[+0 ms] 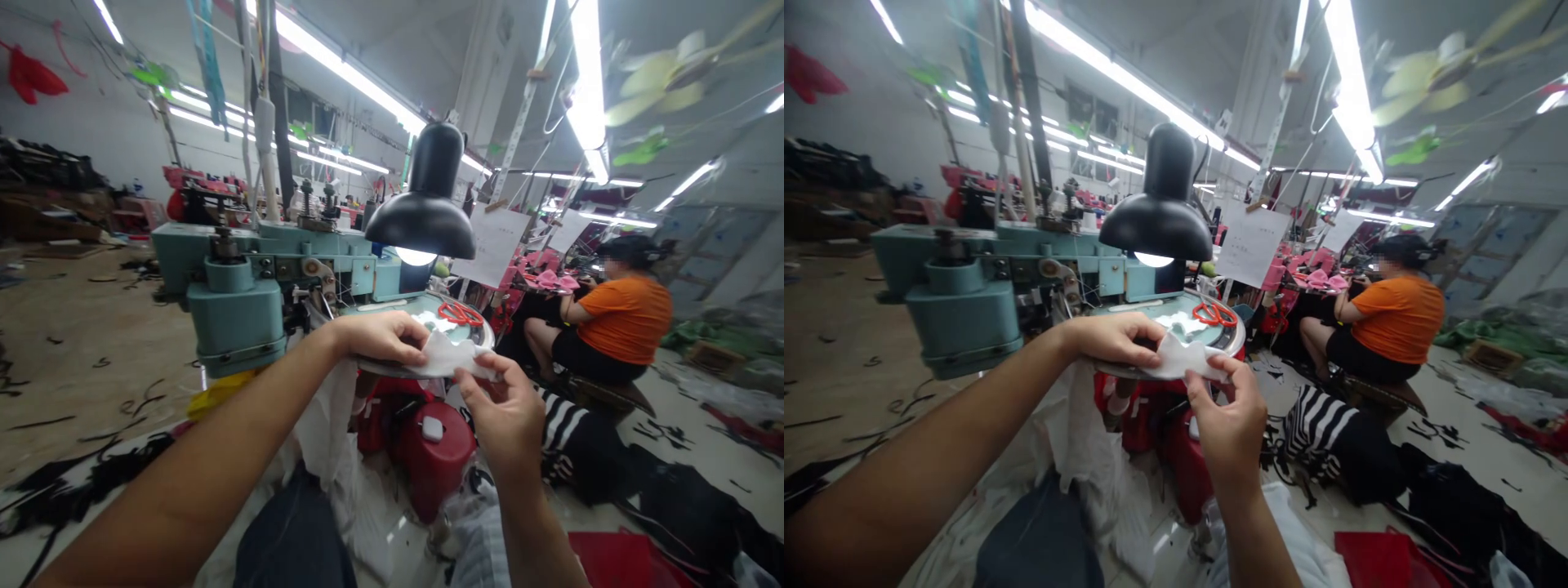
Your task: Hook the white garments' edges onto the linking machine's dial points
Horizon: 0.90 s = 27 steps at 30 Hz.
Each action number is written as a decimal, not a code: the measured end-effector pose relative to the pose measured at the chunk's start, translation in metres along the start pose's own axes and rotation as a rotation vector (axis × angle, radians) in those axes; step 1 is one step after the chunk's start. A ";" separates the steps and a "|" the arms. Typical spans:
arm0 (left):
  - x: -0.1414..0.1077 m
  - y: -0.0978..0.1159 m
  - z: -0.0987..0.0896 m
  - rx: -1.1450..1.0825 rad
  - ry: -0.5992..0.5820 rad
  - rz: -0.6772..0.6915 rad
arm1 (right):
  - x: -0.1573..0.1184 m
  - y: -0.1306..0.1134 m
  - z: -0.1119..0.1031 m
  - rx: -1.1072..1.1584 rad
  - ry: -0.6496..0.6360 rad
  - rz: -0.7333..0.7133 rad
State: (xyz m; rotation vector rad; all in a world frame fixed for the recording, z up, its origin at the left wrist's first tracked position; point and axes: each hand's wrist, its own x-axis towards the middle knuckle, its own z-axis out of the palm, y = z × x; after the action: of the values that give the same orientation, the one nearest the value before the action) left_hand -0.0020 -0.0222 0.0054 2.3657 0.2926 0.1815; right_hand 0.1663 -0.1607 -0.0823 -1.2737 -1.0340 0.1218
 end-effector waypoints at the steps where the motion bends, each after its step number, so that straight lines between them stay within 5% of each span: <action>1: 0.000 0.000 0.000 -0.004 0.002 -0.001 | -0.001 -0.001 0.001 -0.016 0.023 -0.030; 10: 0.001 -0.004 0.002 -0.006 0.048 0.021 | -0.013 -0.004 -0.008 0.247 -0.065 0.091; 19: 0.001 -0.007 0.004 0.023 0.075 0.011 | -0.015 0.014 -0.007 0.145 -0.003 -0.018; 27: -0.002 0.000 -0.001 0.165 0.091 0.039 | -0.008 0.006 0.007 0.088 0.018 -0.158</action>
State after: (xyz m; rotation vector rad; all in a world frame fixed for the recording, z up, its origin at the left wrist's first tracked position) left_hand -0.0040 -0.0226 0.0061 2.5316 0.3153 0.2937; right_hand 0.1596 -0.1585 -0.0926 -1.1076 -1.0973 0.0346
